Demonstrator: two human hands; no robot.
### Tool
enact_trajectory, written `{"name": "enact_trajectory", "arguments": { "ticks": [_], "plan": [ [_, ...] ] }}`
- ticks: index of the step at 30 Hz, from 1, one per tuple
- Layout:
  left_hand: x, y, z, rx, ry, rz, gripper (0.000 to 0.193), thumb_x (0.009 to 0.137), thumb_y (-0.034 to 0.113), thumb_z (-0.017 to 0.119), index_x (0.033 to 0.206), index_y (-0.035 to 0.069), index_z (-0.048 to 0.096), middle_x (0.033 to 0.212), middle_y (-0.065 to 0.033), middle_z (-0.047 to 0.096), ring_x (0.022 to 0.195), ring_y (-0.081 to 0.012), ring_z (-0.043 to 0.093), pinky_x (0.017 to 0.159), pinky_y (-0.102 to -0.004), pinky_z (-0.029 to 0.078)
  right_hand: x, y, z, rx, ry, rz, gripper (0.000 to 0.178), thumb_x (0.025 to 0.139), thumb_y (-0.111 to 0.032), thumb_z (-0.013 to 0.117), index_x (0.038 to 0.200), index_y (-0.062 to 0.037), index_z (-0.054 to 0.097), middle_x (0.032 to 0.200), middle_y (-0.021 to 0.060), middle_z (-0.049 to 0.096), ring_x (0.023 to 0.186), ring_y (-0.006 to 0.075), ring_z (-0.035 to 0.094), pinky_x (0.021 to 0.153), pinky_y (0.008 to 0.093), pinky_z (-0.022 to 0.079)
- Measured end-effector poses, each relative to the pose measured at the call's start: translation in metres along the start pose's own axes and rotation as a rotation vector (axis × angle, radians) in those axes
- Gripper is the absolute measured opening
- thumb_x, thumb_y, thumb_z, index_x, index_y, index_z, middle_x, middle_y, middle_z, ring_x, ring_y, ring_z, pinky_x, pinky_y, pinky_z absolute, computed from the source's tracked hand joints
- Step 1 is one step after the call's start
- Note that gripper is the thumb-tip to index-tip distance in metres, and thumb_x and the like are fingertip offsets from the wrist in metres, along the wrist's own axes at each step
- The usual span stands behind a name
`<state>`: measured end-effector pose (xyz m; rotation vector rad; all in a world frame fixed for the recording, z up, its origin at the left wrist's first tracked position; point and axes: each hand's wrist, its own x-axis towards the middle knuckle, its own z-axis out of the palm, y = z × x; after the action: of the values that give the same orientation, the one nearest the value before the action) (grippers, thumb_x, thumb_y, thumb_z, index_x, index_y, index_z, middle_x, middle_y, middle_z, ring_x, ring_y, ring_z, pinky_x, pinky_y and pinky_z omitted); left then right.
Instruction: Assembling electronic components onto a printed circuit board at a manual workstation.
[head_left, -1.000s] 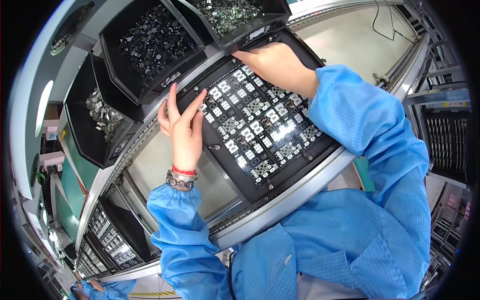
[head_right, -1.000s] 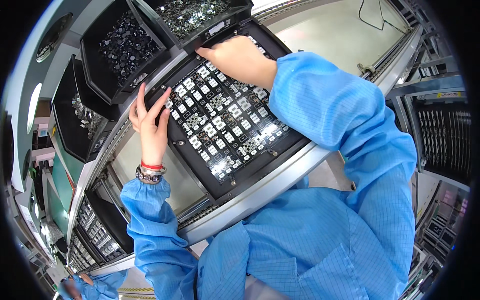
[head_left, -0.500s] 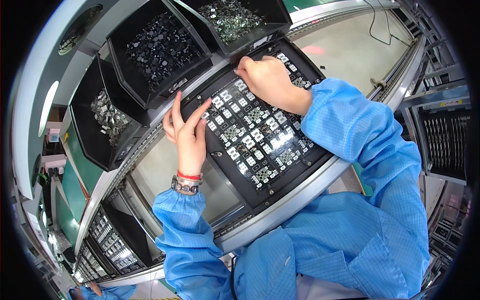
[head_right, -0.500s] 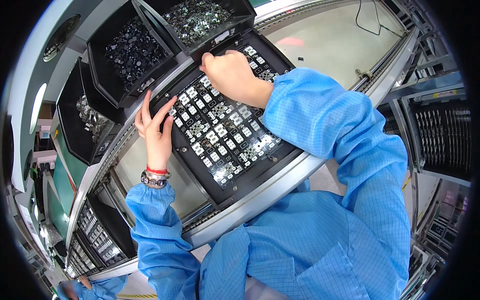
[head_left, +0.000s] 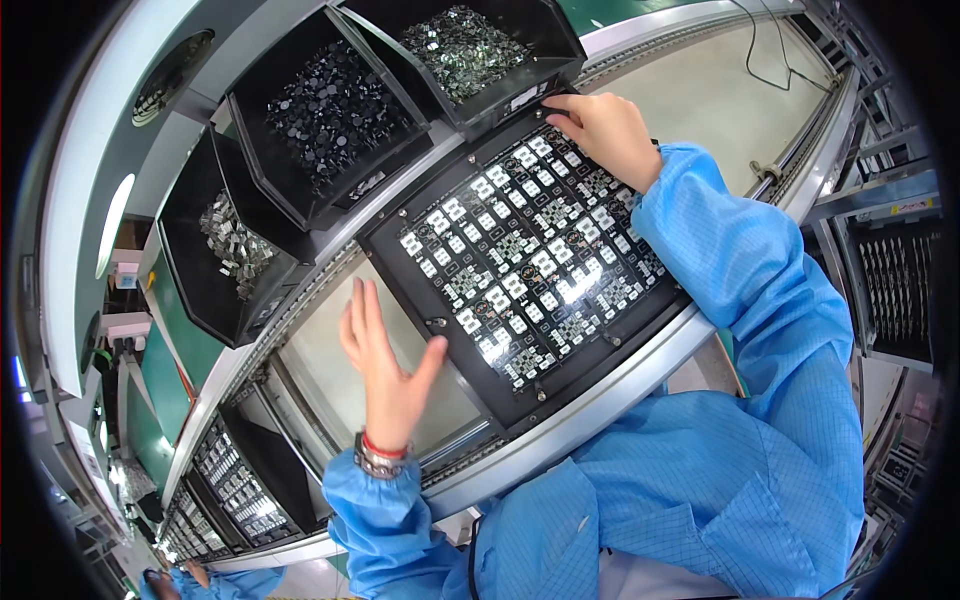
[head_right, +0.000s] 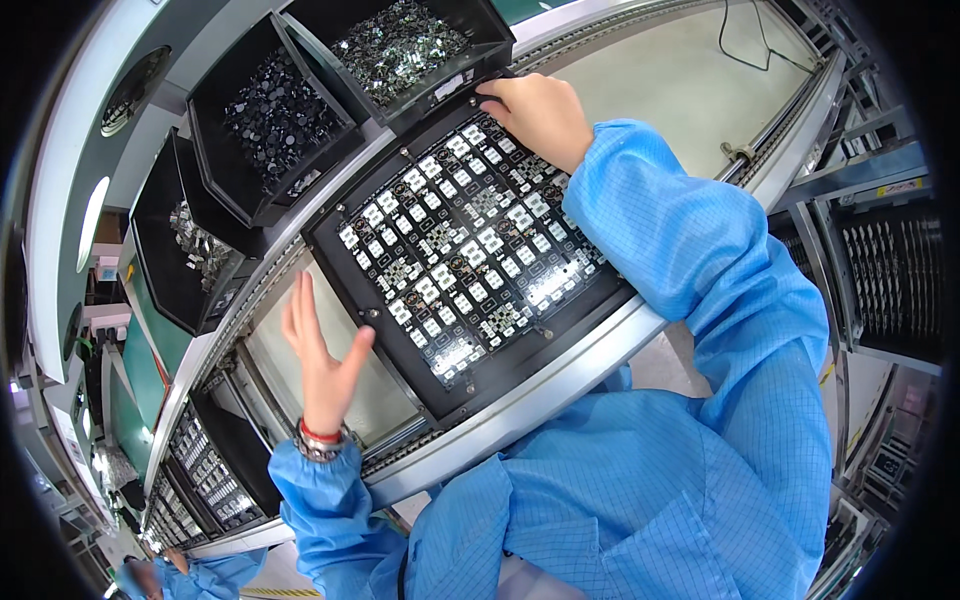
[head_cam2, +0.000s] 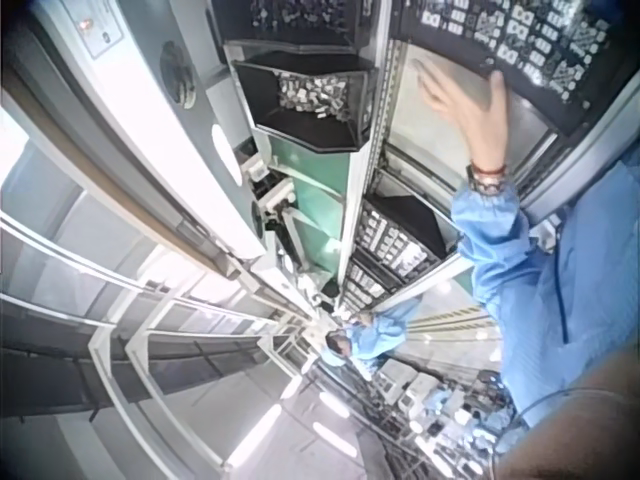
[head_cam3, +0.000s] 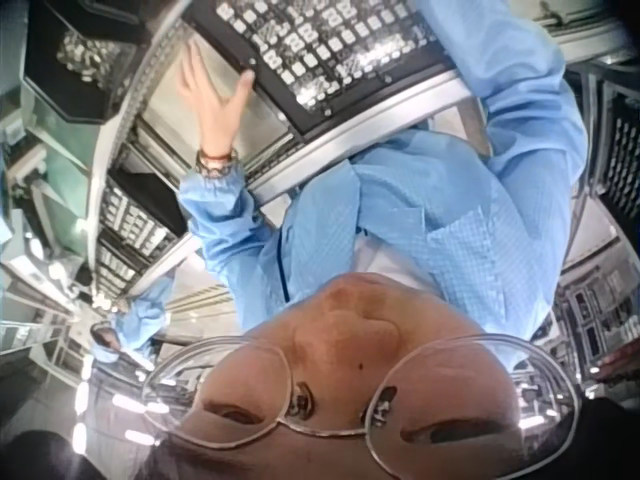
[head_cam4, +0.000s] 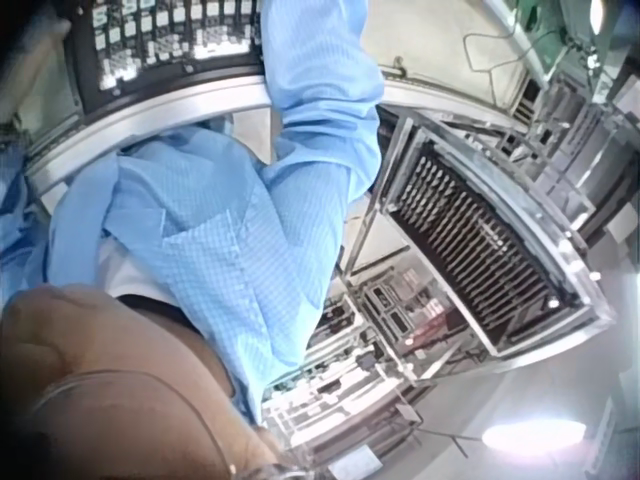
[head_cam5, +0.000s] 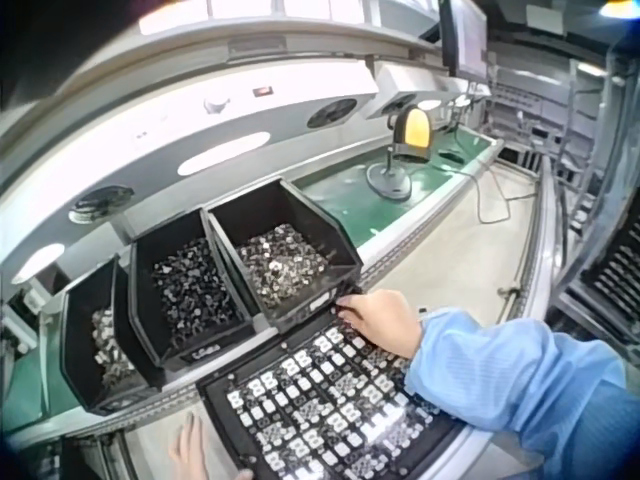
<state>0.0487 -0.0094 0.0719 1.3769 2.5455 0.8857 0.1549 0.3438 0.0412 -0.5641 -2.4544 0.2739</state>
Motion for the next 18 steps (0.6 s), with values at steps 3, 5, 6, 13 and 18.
{"name": "enact_trajectory", "arguments": {
  "ticks": [3, 5, 6, 13, 18],
  "plan": [
    [-0.023, 0.004, 0.003, -0.088, -0.150, -0.121, 0.100, 0.069, 0.022, 0.079, 0.149, 0.003, 0.020, 0.156, -0.0145, 0.015, 0.141, -0.0370, 0.012, 0.115, -0.0451, 0.013, 0.005, -0.003, 0.003, -0.045, -0.001, -0.062, 0.015, 0.084, -0.025, 0.065, 0.095, -0.0153, 0.069, 0.068, 0.0098, 0.064, 0.065, 0.0296, 0.062, 0.059, 0.0409, 0.048],
    [-0.029, 0.004, 0.005, -0.072, -0.190, -0.109, 0.102, 0.068, 0.022, 0.080, 0.149, 0.004, 0.021, 0.156, -0.0147, 0.016, 0.141, -0.0374, 0.010, 0.114, -0.0456, 0.012, 0.008, -0.006, 0.000, -0.052, -0.028, -0.048, 0.014, 0.084, -0.025, 0.065, 0.093, -0.0142, 0.069, 0.069, 0.0099, 0.064, 0.066, 0.0298, 0.063, 0.060, 0.0410, 0.048],
    [-0.030, 0.004, 0.005, -0.054, -0.230, -0.097, 0.104, 0.066, 0.021, 0.081, 0.149, 0.004, 0.021, 0.156, -0.0149, 0.016, 0.142, -0.0378, 0.009, 0.114, -0.0462, 0.012, 0.009, -0.007, 0.000, -0.057, -0.055, -0.033, 0.014, 0.083, -0.024, 0.065, 0.091, -0.0130, 0.068, 0.069, 0.0099, 0.065, 0.067, 0.0299, 0.063, 0.060, 0.0410, 0.048],
    [-0.027, 0.003, 0.002, -0.017, -0.274, -0.095, 0.106, 0.066, 0.029, 0.083, 0.149, 0.005, 0.021, 0.156, -0.0177, 0.016, 0.142, -0.0398, 0.011, 0.113, -0.0493, 0.012, 0.009, -0.028, -0.012, 0.117, -0.230, -0.003, 0.018, 0.085, -0.017, 0.063, 0.095, -0.0030, 0.067, 0.070, 0.0120, 0.066, 0.067, 0.0248, 0.066, 0.059, 0.0356, 0.049],
    [-0.018, 0.009, 0.001, -0.031, -0.309, -0.105, 0.101, 0.072, 0.032, 0.078, 0.148, 0.001, 0.018, 0.154, -0.0218, 0.016, 0.140, -0.0410, 0.013, 0.113, -0.0489, 0.013, 0.061, -0.044, -0.070, 0.260, -0.120, -0.156, 0.015, 0.086, -0.012, 0.063, 0.097, -0.0028, 0.067, 0.061, 0.0054, 0.058, 0.055, 0.0091, 0.053, 0.050, 0.0267, 0.041]
  ]
}}
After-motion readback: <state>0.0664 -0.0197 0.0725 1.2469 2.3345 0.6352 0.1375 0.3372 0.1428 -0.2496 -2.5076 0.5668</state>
